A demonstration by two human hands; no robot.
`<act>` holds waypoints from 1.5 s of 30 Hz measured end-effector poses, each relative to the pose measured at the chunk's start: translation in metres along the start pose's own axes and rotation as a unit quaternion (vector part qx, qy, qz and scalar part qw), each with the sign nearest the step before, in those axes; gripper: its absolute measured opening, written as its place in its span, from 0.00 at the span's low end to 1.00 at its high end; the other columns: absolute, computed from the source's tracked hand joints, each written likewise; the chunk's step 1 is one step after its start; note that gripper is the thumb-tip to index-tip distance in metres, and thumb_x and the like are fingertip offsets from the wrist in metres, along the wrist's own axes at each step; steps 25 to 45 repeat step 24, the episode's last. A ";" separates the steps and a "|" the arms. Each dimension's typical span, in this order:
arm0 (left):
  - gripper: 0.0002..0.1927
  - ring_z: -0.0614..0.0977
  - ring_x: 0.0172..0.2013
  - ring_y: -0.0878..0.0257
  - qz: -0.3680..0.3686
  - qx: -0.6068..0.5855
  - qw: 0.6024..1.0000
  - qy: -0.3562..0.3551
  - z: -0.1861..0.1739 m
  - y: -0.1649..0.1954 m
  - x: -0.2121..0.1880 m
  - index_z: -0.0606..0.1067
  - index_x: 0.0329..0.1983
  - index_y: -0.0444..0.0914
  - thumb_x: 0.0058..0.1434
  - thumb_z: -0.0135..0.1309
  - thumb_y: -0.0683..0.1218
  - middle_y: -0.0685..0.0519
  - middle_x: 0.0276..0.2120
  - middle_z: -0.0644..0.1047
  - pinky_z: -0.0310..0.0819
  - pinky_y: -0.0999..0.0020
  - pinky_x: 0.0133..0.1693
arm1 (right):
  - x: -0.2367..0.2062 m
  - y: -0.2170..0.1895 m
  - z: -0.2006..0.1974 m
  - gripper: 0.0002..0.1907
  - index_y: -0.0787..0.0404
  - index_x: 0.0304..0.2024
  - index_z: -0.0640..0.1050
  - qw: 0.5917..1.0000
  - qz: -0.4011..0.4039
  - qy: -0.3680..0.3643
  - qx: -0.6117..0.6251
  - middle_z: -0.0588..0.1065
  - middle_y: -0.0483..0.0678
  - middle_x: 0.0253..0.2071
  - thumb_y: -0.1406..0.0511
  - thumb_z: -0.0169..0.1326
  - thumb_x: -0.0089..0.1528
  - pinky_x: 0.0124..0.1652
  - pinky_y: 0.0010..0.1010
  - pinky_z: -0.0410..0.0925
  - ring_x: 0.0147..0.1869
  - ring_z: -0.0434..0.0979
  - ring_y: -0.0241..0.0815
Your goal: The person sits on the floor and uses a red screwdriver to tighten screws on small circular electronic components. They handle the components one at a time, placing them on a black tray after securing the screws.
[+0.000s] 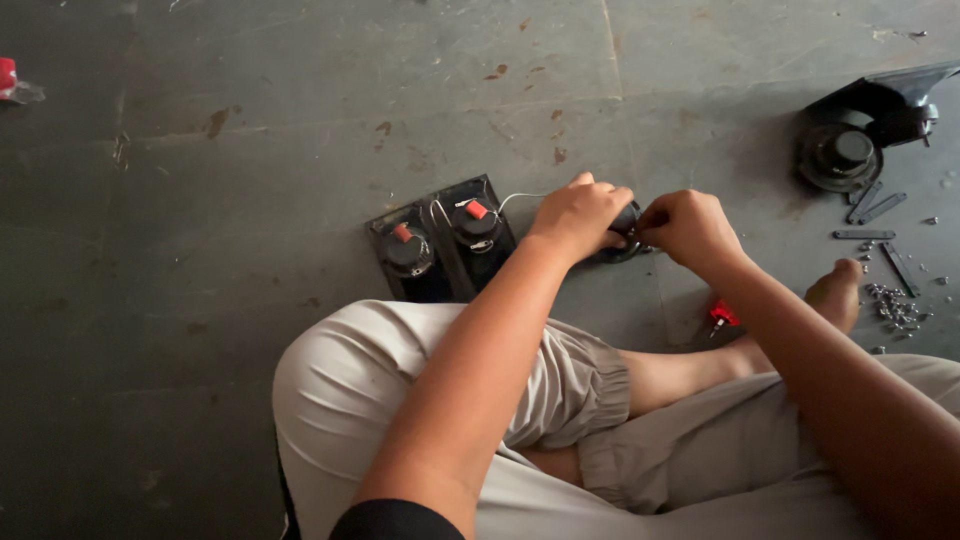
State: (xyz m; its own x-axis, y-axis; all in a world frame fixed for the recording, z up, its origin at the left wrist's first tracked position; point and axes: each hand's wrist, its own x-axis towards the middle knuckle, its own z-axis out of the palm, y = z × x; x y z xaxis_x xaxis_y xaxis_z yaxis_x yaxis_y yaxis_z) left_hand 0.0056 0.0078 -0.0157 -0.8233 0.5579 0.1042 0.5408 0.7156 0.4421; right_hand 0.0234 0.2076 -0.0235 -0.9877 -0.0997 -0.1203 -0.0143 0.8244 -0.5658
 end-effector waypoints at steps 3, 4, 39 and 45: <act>0.24 0.78 0.52 0.51 -0.004 0.002 1.000 0.000 0.001 -0.001 0.001 0.75 0.45 0.43 0.47 0.70 0.54 0.57 0.45 0.81 0.78 0.55 0.49 | -0.002 0.003 0.006 0.12 0.64 0.40 0.84 0.996 0.072 0.010 0.049 0.81 0.53 0.30 0.67 0.65 0.55 0.35 0.35 0.72 0.31 0.80 0.42; 0.24 0.78 0.52 0.51 -0.007 0.002 1.000 -0.002 0.002 -0.001 0.001 0.75 0.45 0.43 0.47 0.70 0.54 0.57 0.45 0.81 0.78 0.54 0.49 | -0.002 0.004 0.007 0.11 0.65 0.40 0.84 0.996 0.061 0.018 0.061 0.81 0.53 0.31 0.67 0.65 0.55 0.36 0.34 0.73 0.31 0.80 0.41; 0.25 0.78 0.51 0.52 -0.021 -0.014 1.000 -0.003 0.002 -0.002 0.002 0.75 0.43 0.43 0.46 0.70 0.57 0.57 0.44 0.81 0.78 0.54 0.48 | 0.003 0.049 0.034 0.10 0.67 0.42 0.82 0.944 0.091 0.010 0.317 0.81 0.49 0.36 0.72 0.63 0.57 0.37 0.28 0.71 0.37 0.78 0.35; 0.25 0.78 0.51 0.52 -0.021 -0.014 1.000 -0.003 0.002 -0.002 0.002 0.75 0.43 0.43 0.46 0.70 0.57 0.57 0.44 0.81 0.78 0.54 0.48 | 0.003 0.049 0.034 0.10 0.67 0.42 0.82 0.944 0.091 0.010 0.317 0.81 0.49 0.36 0.72 0.63 0.57 0.37 0.28 0.71 0.37 0.78 0.35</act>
